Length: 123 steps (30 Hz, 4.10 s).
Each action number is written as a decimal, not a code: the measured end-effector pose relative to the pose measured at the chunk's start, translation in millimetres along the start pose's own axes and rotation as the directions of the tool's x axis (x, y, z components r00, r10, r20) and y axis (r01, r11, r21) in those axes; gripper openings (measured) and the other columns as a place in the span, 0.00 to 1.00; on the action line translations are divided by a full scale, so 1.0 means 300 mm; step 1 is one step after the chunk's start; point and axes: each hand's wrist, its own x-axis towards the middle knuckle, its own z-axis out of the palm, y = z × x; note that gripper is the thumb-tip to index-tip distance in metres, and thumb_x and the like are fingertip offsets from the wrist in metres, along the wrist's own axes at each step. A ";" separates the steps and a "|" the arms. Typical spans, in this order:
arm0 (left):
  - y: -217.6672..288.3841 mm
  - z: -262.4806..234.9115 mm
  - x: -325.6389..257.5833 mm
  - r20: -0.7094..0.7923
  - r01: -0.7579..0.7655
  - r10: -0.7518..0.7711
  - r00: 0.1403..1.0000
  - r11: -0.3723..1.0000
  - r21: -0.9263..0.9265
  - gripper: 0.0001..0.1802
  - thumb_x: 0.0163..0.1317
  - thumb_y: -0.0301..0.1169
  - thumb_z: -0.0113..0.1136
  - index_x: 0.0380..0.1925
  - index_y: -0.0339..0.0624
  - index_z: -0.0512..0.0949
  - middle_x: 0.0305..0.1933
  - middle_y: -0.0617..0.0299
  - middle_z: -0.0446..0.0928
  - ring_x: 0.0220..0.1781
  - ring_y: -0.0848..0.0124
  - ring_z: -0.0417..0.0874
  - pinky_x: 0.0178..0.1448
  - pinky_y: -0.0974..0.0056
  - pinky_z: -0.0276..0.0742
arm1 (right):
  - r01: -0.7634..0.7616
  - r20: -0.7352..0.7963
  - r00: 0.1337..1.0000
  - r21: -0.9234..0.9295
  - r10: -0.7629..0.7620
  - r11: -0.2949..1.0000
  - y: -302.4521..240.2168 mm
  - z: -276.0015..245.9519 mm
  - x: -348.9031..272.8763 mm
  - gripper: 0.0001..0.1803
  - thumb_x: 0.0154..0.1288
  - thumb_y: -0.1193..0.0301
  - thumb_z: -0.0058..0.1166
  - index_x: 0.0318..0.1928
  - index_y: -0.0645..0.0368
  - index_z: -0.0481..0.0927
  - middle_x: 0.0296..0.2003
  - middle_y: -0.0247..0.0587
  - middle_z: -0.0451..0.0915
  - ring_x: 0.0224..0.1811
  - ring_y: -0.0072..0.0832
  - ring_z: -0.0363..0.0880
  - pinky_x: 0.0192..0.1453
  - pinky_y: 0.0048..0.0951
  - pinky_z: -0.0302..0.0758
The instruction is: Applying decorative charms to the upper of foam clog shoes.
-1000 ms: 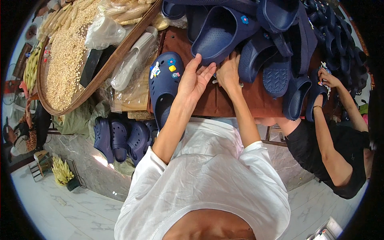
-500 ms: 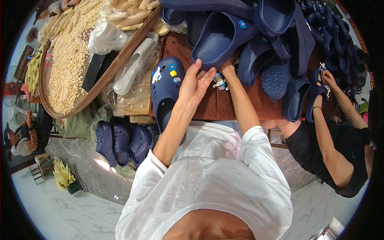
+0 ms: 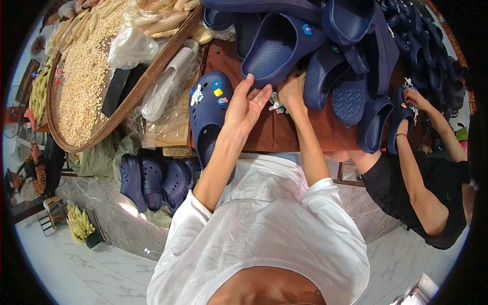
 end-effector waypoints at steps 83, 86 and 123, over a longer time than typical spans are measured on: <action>0.007 -0.029 0.074 0.025 -0.007 0.004 1.000 0.993 0.115 0.17 0.66 0.30 0.56 0.47 0.28 0.67 0.50 0.46 0.65 0.52 0.54 0.77 0.56 0.56 0.83 | -0.158 0.149 0.967 -0.275 0.205 0.948 -0.024 -0.072 -0.021 0.30 0.65 0.63 0.48 0.52 0.85 0.66 0.55 0.82 0.63 0.62 0.66 0.60 0.69 0.47 0.56; -0.003 -0.040 0.081 0.004 -0.020 0.020 1.000 0.993 0.118 0.15 0.67 0.30 0.55 0.46 0.29 0.67 0.48 0.47 0.67 0.51 0.54 0.77 0.55 0.56 0.83 | -0.128 0.251 0.950 -0.235 0.188 0.963 -0.040 -0.136 -0.049 0.29 0.67 0.61 0.47 0.51 0.83 0.67 0.52 0.80 0.66 0.57 0.65 0.66 0.64 0.50 0.62; 0.044 -0.131 -0.397 0.208 -0.221 0.130 0.970 0.829 0.514 0.23 0.66 0.24 0.48 0.61 0.29 0.64 0.59 0.50 0.72 0.57 0.65 0.77 0.60 0.64 0.74 | 0.260 0.173 0.949 0.037 -0.262 0.965 -0.152 -0.157 -0.243 0.15 0.50 0.65 0.62 0.40 0.54 0.81 0.37 0.43 0.76 0.52 0.45 0.68 0.65 0.52 0.55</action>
